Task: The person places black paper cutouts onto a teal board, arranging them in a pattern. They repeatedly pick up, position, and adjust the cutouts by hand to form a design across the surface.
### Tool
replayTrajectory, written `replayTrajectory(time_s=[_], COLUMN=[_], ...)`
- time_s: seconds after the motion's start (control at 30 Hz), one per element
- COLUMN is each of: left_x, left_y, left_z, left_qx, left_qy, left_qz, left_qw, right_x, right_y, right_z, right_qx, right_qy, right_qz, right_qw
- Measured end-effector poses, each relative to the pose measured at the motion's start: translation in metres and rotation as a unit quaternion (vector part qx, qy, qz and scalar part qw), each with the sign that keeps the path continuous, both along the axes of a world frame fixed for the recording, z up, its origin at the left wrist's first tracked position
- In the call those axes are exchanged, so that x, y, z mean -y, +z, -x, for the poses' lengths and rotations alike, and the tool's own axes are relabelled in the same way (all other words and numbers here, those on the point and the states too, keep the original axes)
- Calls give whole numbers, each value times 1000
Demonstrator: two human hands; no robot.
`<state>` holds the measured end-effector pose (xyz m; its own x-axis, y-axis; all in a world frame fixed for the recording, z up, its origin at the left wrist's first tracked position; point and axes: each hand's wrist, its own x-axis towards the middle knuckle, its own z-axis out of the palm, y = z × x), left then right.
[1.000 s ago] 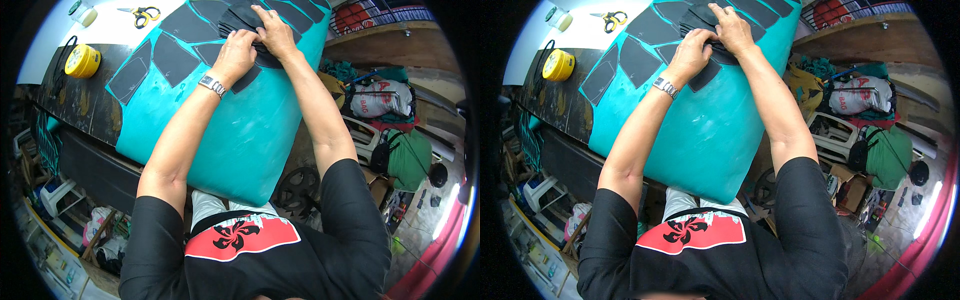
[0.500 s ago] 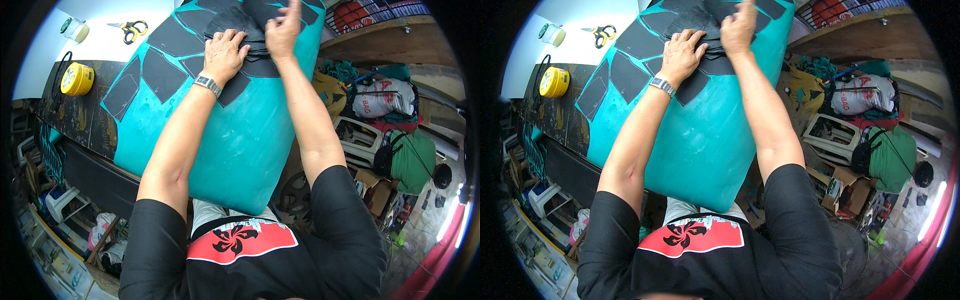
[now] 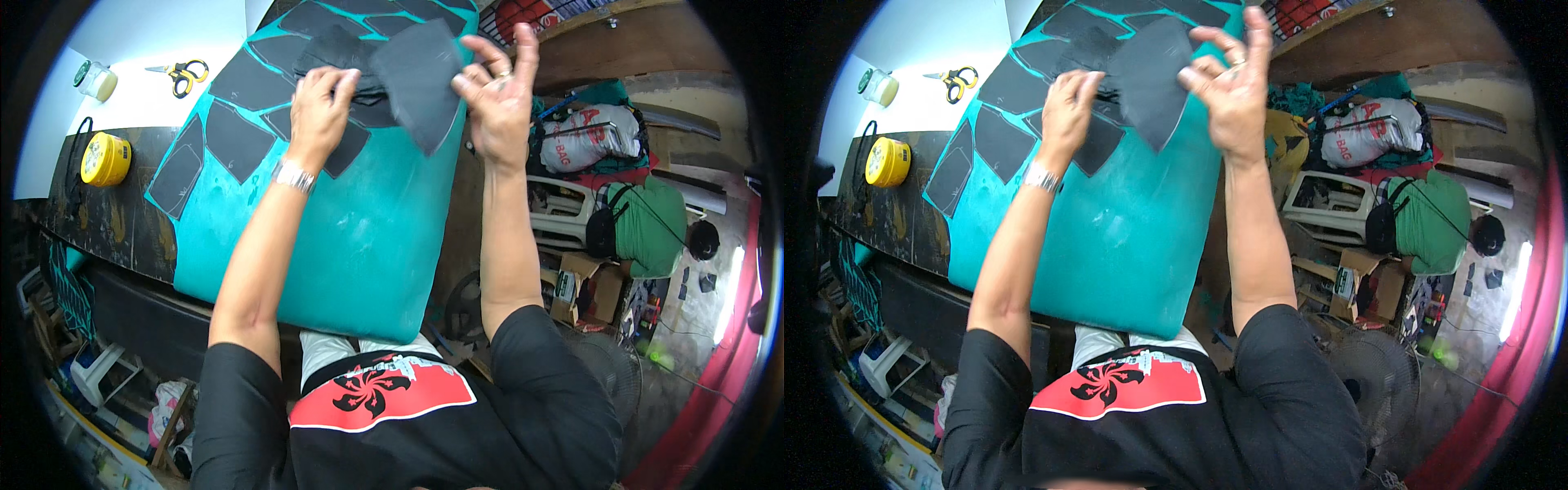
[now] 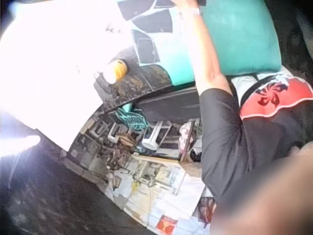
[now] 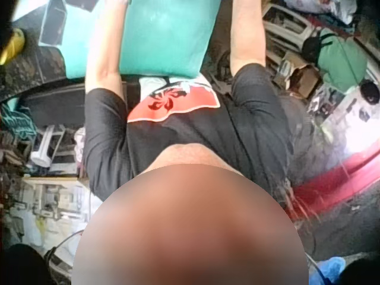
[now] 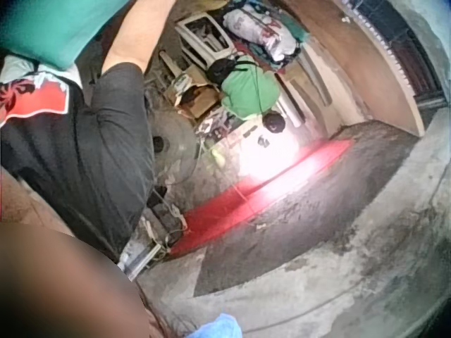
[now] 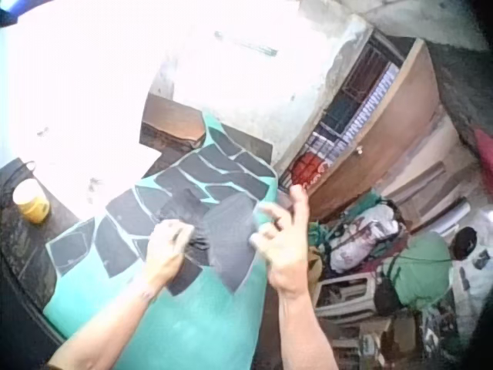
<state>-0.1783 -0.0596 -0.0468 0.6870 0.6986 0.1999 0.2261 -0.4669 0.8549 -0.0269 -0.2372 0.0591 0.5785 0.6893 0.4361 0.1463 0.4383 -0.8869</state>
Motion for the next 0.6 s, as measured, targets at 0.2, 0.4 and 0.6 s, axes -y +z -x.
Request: replayTrajectory(time_s=[0.2, 0.4, 0.6], left_x=[62, 66, 48], left_y=[-2, -22, -28], left_z=[116, 170, 187], left_qx=[129, 82, -17], left_qy=[-18, 63, 148], left_qz=[574, 514, 224], left_qw=[808, 852, 963], right_x=[26, 31, 10], right_y=[-50, -95, -109], right_z=[102, 171, 191], right_qx=[-178, -277, -187], right_qy=[68, -9, -53], right_qz=[174, 280, 272], right_qw=[966, 919, 942])
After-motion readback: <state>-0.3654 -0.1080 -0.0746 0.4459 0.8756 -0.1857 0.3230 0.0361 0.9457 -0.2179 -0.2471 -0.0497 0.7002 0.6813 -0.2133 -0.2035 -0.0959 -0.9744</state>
